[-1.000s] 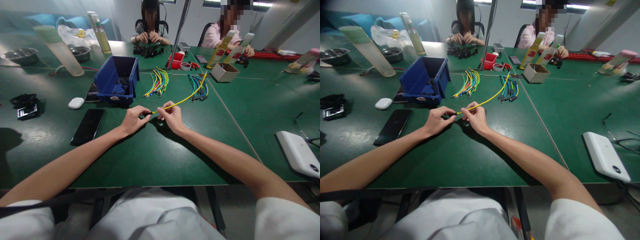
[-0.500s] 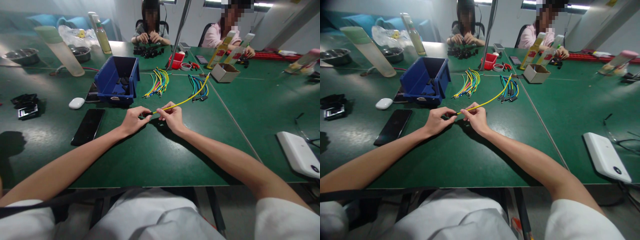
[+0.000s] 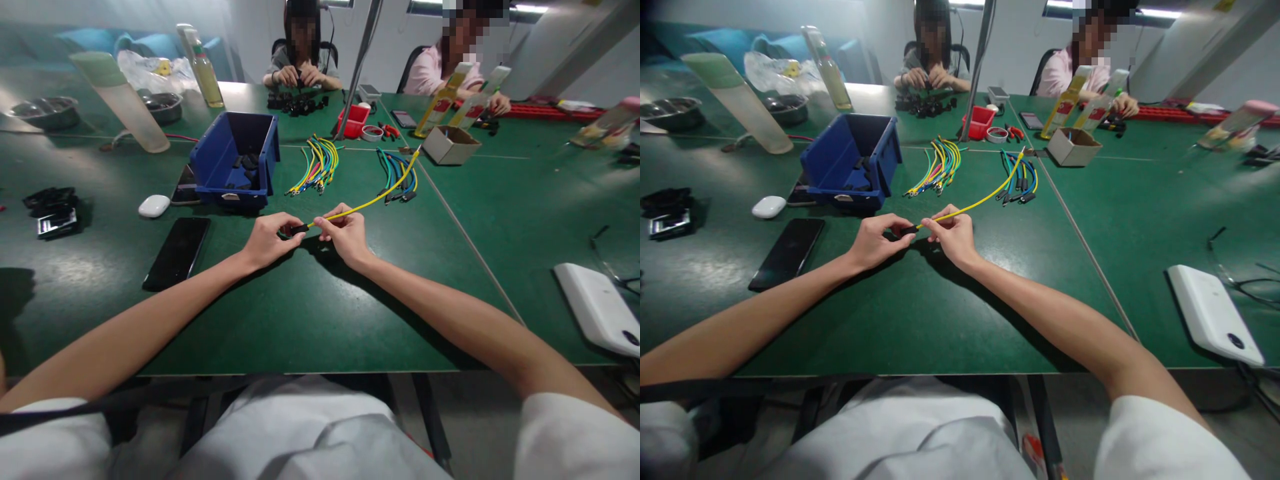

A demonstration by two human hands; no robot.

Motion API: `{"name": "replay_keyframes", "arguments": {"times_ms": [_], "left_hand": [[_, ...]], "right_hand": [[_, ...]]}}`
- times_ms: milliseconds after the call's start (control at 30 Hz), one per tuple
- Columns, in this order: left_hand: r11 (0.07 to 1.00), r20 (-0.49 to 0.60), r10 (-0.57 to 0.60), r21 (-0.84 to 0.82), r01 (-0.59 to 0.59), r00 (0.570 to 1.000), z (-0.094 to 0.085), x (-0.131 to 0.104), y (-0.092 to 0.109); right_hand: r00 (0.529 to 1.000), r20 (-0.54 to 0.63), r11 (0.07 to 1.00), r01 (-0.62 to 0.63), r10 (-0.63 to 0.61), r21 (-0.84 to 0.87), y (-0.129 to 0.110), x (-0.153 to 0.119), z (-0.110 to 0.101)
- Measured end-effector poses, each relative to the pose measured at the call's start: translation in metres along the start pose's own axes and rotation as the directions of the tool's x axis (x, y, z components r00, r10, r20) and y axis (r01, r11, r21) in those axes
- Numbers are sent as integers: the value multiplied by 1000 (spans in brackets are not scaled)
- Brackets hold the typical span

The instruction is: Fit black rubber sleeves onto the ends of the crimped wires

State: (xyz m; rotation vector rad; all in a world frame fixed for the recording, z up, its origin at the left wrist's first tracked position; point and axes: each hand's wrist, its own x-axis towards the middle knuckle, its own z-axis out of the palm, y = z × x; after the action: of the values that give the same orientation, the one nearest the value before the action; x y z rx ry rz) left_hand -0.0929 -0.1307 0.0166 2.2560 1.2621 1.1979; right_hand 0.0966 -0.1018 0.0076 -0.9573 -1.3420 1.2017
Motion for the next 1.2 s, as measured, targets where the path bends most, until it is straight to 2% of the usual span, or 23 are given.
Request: {"name": "replay_keyframes", "arguments": {"times_ms": [367, 767, 1200], "left_hand": [[1000, -2, 18, -2, -18, 1000, 0, -1, 1], [994, -30, 107, 1, -107, 994, 1, -1, -1], [994, -26, 106, -5, -106, 994, 3, -2, -3]], "right_hand": [[1000, 3, 997, -17, 17, 75, 3, -2, 0], [1000, 4, 997, -30, 29, 71, 3, -3, 1], [1000, 19, 995, -26, 25, 96, -1, -4, 3]]}}
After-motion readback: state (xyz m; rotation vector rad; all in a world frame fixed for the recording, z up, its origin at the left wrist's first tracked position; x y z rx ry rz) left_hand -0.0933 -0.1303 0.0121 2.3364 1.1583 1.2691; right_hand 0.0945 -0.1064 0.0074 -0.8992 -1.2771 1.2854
